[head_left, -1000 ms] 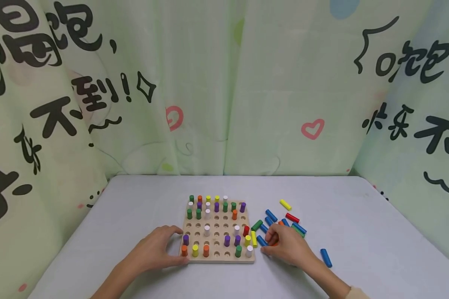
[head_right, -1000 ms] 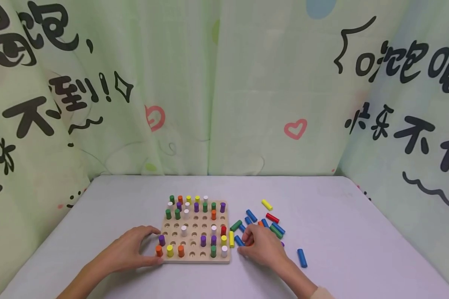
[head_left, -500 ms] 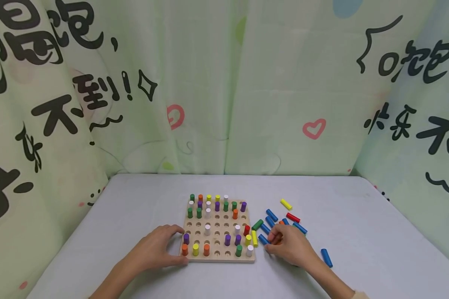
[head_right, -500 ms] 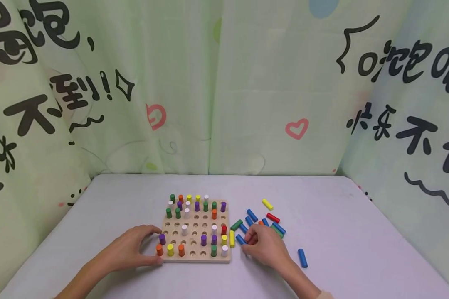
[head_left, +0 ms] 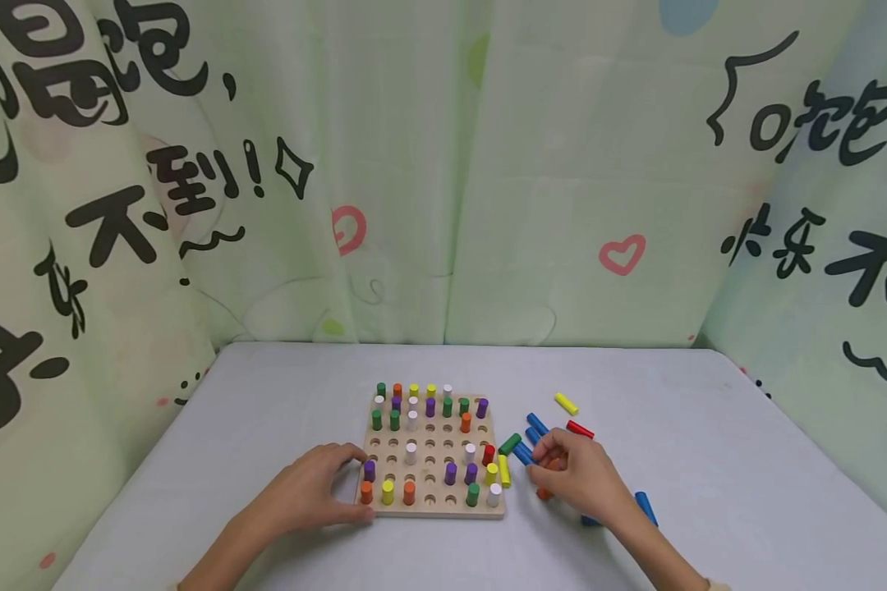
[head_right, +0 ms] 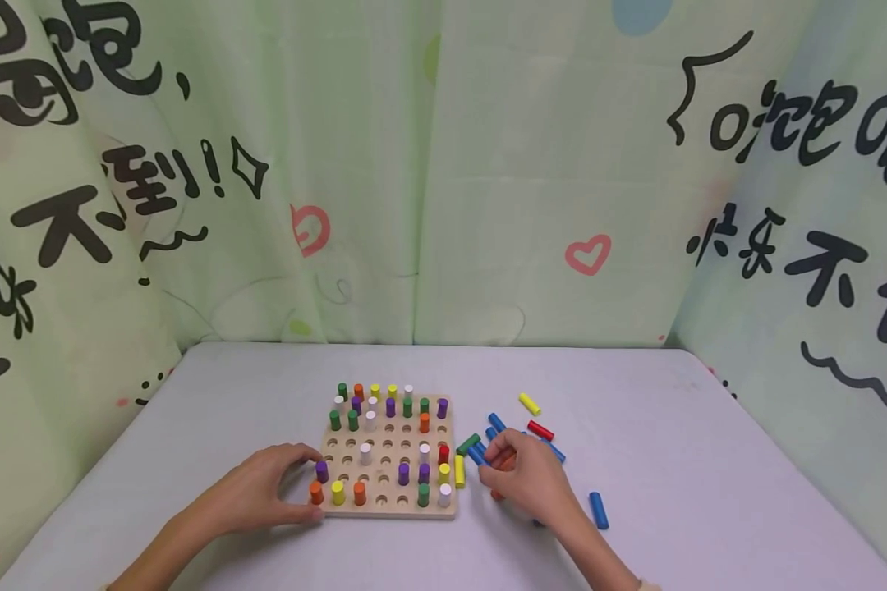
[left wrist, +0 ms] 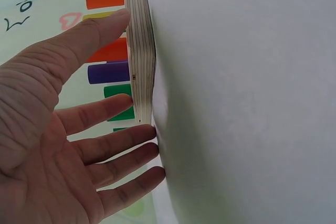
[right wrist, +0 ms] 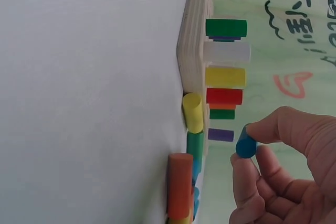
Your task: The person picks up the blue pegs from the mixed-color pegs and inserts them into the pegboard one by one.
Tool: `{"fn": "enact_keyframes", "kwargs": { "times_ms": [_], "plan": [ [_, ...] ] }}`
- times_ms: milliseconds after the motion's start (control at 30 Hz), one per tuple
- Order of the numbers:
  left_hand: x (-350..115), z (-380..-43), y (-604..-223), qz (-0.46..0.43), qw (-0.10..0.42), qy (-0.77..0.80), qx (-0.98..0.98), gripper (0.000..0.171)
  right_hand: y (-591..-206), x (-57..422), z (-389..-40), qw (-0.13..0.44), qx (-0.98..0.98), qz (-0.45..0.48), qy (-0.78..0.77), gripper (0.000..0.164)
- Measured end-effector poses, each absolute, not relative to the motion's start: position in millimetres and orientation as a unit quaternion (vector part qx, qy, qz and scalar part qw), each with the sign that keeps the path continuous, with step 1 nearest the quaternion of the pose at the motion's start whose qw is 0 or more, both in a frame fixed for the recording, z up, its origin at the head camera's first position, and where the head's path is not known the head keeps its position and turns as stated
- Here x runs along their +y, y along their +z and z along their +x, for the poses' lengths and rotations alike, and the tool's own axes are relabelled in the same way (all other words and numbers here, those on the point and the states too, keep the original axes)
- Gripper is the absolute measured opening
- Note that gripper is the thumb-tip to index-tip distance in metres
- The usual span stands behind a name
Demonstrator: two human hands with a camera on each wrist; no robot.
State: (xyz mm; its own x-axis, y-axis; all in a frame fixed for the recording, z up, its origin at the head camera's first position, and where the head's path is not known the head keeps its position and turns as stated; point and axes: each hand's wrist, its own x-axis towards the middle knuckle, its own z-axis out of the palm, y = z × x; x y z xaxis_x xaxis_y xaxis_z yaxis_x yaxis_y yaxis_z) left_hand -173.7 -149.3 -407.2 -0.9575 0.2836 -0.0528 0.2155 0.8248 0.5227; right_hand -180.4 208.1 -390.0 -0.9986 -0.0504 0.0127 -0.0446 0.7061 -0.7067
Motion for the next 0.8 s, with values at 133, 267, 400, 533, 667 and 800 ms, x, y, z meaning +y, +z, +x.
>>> {"fn": "enact_keyframes", "kwargs": {
  "times_ms": [133, 267, 400, 533, 667, 800],
  "plan": [
    [-149.5, -174.6, -408.0, 0.136, 0.064, 0.267, 0.952, 0.065, -386.7, 206.0, -179.9, -0.001, 0.919, -0.032, -0.393, 0.021],
    [-149.8, -174.4, -407.8, 0.139, 0.062, 0.269, 0.951, 0.065, -383.4, 203.2, -179.3, -0.006, 0.917, -0.039, -0.397, 0.02],
    [-149.4, -173.7, -407.2, 0.14, 0.06, 0.269, 0.951, 0.063, -379.7, 200.6, -178.6, -0.013, 0.914, -0.044, -0.402, 0.019],
    [-148.6, -173.7, -406.6, 0.136, 0.063, 0.267, 0.952, 0.062, -376.2, 198.1, -177.8, -0.022, 0.912, -0.05, -0.406, 0.02],
    [-147.9, -173.7, -406.1, 0.133, 0.066, 0.266, 0.953, 0.062, -374.7, 195.1, -177.4, -0.026, 0.908, -0.056, -0.415, 0.02],
    [-148.2, -173.3, -406.1, 0.137, 0.061, 0.266, 0.952, 0.062, -374.2, 190.4, -177.6, -0.026, 0.905, -0.062, -0.421, 0.02]
  ]
}}
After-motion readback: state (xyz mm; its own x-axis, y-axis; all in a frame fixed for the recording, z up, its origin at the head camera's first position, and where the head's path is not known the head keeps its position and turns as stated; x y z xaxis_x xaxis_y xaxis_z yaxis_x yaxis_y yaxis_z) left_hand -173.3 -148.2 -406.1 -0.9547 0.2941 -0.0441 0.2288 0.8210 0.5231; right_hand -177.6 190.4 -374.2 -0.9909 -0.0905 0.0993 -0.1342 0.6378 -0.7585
